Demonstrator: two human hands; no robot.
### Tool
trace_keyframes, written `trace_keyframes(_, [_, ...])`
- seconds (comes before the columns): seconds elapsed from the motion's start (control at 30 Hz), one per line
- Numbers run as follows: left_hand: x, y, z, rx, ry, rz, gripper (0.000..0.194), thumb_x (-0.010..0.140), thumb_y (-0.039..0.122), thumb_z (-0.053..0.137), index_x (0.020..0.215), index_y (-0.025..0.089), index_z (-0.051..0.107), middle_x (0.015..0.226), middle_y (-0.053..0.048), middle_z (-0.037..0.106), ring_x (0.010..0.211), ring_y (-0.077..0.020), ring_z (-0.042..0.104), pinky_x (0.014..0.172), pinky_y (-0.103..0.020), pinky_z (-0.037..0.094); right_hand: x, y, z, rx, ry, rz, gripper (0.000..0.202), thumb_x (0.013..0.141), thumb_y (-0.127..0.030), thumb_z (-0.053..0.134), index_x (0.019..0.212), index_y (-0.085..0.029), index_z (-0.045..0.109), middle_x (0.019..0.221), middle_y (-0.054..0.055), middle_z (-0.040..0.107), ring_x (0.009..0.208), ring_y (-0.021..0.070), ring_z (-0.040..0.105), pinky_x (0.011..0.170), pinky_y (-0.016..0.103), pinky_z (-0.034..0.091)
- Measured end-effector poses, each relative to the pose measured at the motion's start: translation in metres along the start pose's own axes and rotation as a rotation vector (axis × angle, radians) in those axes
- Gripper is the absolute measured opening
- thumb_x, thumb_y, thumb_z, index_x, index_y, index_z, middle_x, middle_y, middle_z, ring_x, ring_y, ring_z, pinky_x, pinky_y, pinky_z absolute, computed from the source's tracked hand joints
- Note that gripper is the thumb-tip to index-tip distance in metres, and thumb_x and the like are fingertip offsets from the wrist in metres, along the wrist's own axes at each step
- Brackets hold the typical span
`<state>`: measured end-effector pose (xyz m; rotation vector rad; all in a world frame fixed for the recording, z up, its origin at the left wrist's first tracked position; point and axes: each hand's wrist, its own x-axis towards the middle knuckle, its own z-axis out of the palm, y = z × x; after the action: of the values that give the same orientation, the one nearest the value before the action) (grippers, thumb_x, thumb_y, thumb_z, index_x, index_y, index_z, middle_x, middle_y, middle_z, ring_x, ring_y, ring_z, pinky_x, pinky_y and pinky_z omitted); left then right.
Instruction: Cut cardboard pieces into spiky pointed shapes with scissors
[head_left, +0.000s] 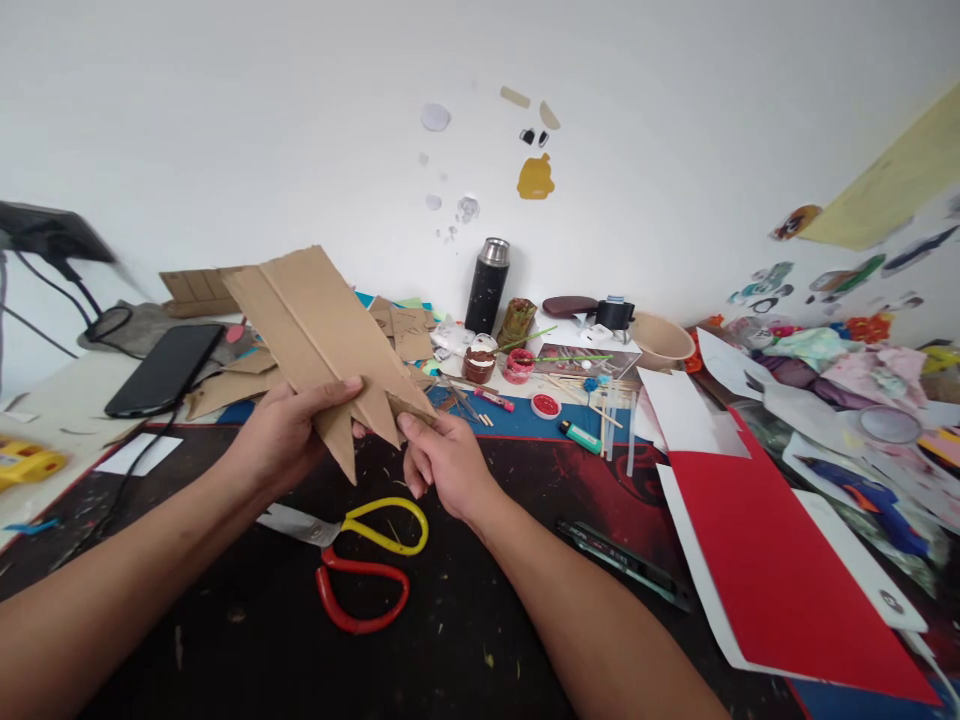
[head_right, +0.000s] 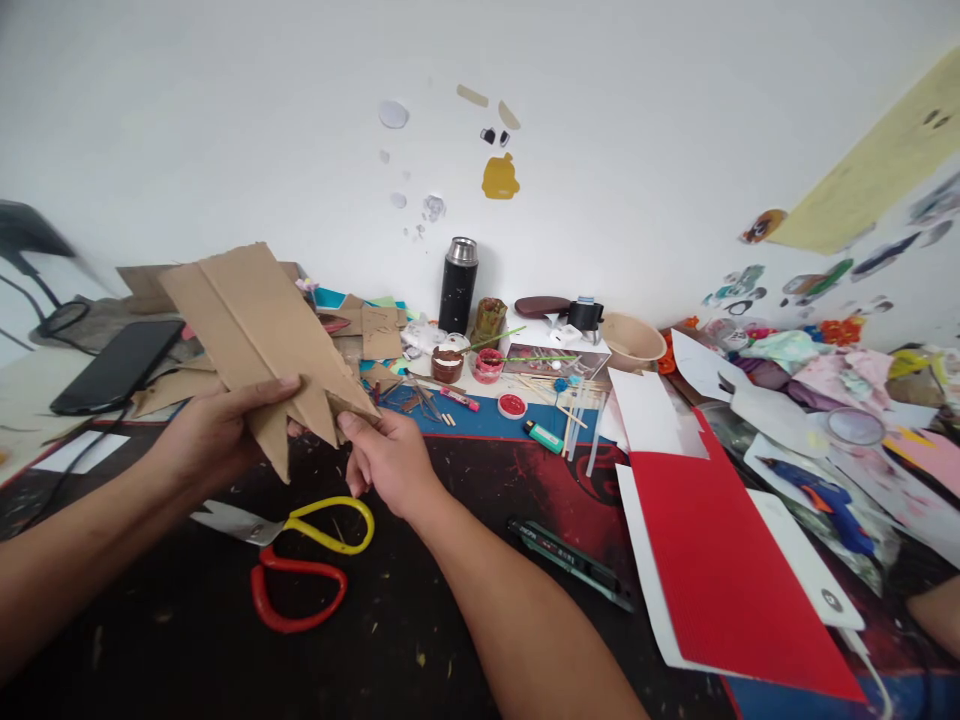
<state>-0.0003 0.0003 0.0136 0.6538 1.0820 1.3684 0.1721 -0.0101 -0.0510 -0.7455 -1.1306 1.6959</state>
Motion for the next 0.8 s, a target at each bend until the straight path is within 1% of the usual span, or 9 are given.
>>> trace_keyframes(0.1, [0.0015, -0.0001, -0.0009, -0.026, -0.046, -0.044, 0.035, 0.055, 0.012, 0.095, 0.087, 0.008, 0.081, 0.073, -0.009, 0.082, 0.044, -0.0151, 0.066, 0.035, -0.021, 0.056, -0.0004, -0.0018, 0.0001, -0.023, 0.012, 0.007, 0.05, 0.088, -0.066, 0.082, 0.076, -0.026, 0.055, 0.039, -0.014, 0.042, 0.031, 0.0116, 0.046, 0.038, 0.024, 0.032])
trace_keyframes(0.17, [0.0025, -0.0009, -0.0025, -0.01, -0.053, -0.041, 0.035, 0.054, 0.013, 0.096, 0.085, 0.008, 0.081, 0.073, -0.008, 0.082, 0.044, -0.0146, 0.066, 0.035, -0.02, 0.055, 0.0001, -0.0014, -0.0006, -0.03, 0.02, 0.012, 0.049, 0.088, -0.065, 0.082, 0.075, -0.026, 0.055, 0.039, -0.014, 0.043, 0.032, 0.0116, 0.046, 0.038, 0.024, 0.032])
trace_keyframes(0.27, [0.0023, -0.0019, -0.0055, 0.078, -0.045, 0.039, 0.039, 0.054, 0.021, 0.102, 0.085, 0.008, 0.082, 0.076, -0.009, 0.084, 0.049, -0.0173, 0.07, 0.041, -0.024, 0.061, 0.0014, 0.0012, -0.0018, -0.024, 0.023, 0.008, 0.051, 0.086, -0.065, 0.083, 0.073, -0.027, 0.053, 0.039, -0.014, 0.042, 0.031, 0.0114, 0.044, 0.036, 0.024, 0.031])
trace_keyframes(0.37, [0.0013, -0.0011, -0.0069, 0.118, -0.07, 0.1, 0.042, 0.056, 0.027, 0.104, 0.087, 0.009, 0.083, 0.078, -0.009, 0.084, 0.053, -0.0189, 0.072, 0.044, -0.026, 0.064, 0.0017, 0.003, -0.0014, -0.024, 0.033, 0.002, 0.051, 0.086, -0.066, 0.083, 0.074, -0.027, 0.053, 0.039, -0.014, 0.04, 0.03, 0.0115, 0.042, 0.035, 0.024, 0.029])
trace_keyframes(0.43, [0.0011, 0.0003, -0.0069, 0.104, -0.086, 0.083, 0.041, 0.056, 0.025, 0.103, 0.088, 0.009, 0.082, 0.077, -0.009, 0.084, 0.05, -0.0179, 0.07, 0.042, -0.025, 0.061, 0.0009, 0.0026, 0.0001, -0.032, 0.037, 0.007, 0.049, 0.087, -0.066, 0.082, 0.077, -0.027, 0.055, 0.039, -0.015, 0.039, 0.03, 0.0115, 0.041, 0.034, 0.024, 0.028])
trace_keyframes(0.53, [0.0021, 0.0024, -0.006, 0.06, -0.106, -0.039, 0.036, 0.057, 0.02, 0.098, 0.086, 0.008, 0.081, 0.073, -0.009, 0.081, 0.042, -0.0134, 0.063, 0.036, -0.021, 0.054, -0.0006, 0.0009, 0.0028, -0.041, 0.036, 0.015, 0.046, 0.089, -0.065, 0.08, 0.082, -0.026, 0.059, 0.039, -0.015, 0.038, 0.029, 0.0116, 0.04, 0.034, 0.024, 0.028])
trace_keyframes(0.6, [0.0024, 0.0031, -0.0052, 0.04, -0.095, -0.093, 0.033, 0.058, 0.018, 0.096, 0.085, 0.008, 0.08, 0.072, -0.009, 0.08, 0.04, -0.012, 0.061, 0.034, -0.019, 0.052, -0.0012, -0.0001, 0.0038, -0.048, 0.037, 0.016, 0.046, 0.09, -0.065, 0.08, 0.082, -0.025, 0.06, 0.038, -0.015, 0.037, 0.03, 0.0117, 0.041, 0.035, 0.024, 0.028])
trace_keyframes(0.7, [0.0006, 0.0033, -0.0031, 0.025, -0.065, -0.08, 0.033, 0.057, 0.017, 0.094, 0.086, 0.008, 0.08, 0.073, -0.008, 0.08, 0.04, -0.0122, 0.062, 0.033, -0.018, 0.051, -0.0013, -0.0006, 0.0047, -0.038, 0.042, 0.015, 0.044, 0.089, -0.064, 0.081, 0.083, -0.025, 0.06, 0.039, -0.015, 0.038, 0.029, 0.0116, 0.04, 0.034, 0.024, 0.027])
trace_keyframes(0.8, [-0.0034, 0.0039, -0.0007, 0.017, -0.055, -0.014, 0.038, 0.057, 0.014, 0.095, 0.091, 0.009, 0.08, 0.074, -0.006, 0.081, 0.041, -0.0129, 0.062, 0.033, -0.019, 0.052, -0.0013, -0.0011, 0.0068, -0.004, 0.045, 0.015, 0.043, 0.087, -0.062, 0.083, 0.082, -0.026, 0.06, 0.039, -0.014, 0.038, 0.029, 0.0114, 0.038, 0.034, 0.025, 0.027])
